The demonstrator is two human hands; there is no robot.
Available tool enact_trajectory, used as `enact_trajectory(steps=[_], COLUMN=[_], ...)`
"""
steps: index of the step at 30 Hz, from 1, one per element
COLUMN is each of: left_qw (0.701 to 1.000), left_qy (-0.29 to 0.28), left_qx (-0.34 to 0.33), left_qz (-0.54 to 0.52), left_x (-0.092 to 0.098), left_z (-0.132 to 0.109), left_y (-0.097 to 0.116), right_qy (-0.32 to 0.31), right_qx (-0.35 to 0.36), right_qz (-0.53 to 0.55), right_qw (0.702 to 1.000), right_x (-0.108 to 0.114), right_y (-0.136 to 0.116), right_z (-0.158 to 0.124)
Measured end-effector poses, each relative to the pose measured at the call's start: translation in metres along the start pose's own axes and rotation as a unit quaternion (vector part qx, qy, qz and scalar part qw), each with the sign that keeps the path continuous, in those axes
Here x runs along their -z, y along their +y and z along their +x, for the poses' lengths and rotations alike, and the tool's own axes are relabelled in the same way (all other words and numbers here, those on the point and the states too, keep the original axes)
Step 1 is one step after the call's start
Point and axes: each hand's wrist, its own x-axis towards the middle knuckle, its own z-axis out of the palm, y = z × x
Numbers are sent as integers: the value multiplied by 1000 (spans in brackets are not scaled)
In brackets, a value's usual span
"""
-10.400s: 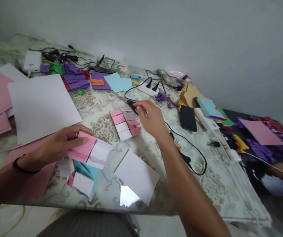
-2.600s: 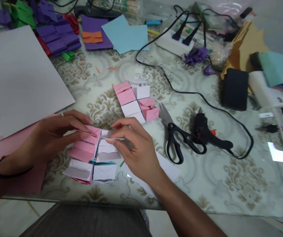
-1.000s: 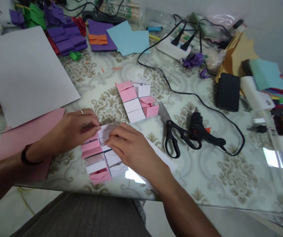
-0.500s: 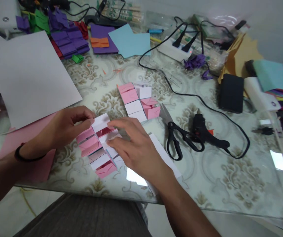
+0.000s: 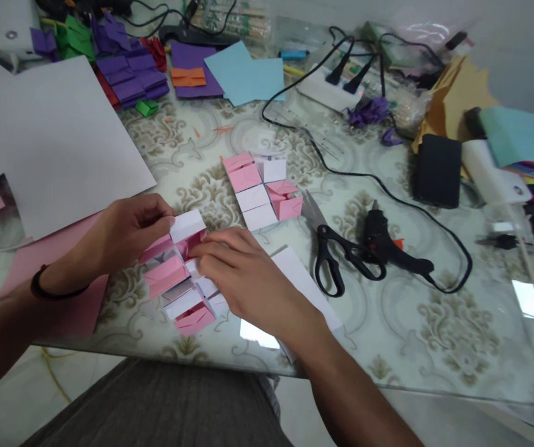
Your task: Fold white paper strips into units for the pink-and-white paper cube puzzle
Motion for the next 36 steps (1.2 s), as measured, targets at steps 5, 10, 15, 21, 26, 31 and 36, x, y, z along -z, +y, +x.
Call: enact_trajectory(steps=[5,10,15,21,26,31,36], left_qw=[1000,999,999,998,996,994,989], left_qy=[6,-7,-23,-28,-36,-34,-47], left_qx=[6,28,0,-56,-85,-103,-143], left_qz=[-1,-17,-30,-6,-4,-21,-15], left_x=[0,1,0,-6,-8,-7,-6], left_z=[1,2,1,-4,-7,-7,-9], left_y=[-1,0,-2,-3,-3,-3,1], right_qy=[-15,-29,-18,13,-45,-67,-141], right_qx=[4,3,-28,-137,-202,-152,-134], right_qz=[-17,-17,46,19,-20,-116,-188], right_qw=[1000,999,998,990,978,979,963], right_x=[1,2,3,5,12,17,23], right_y=[-4,-5,-9,-21,-27,-28,-27], right_z=[2,1,4,13,20,31,43])
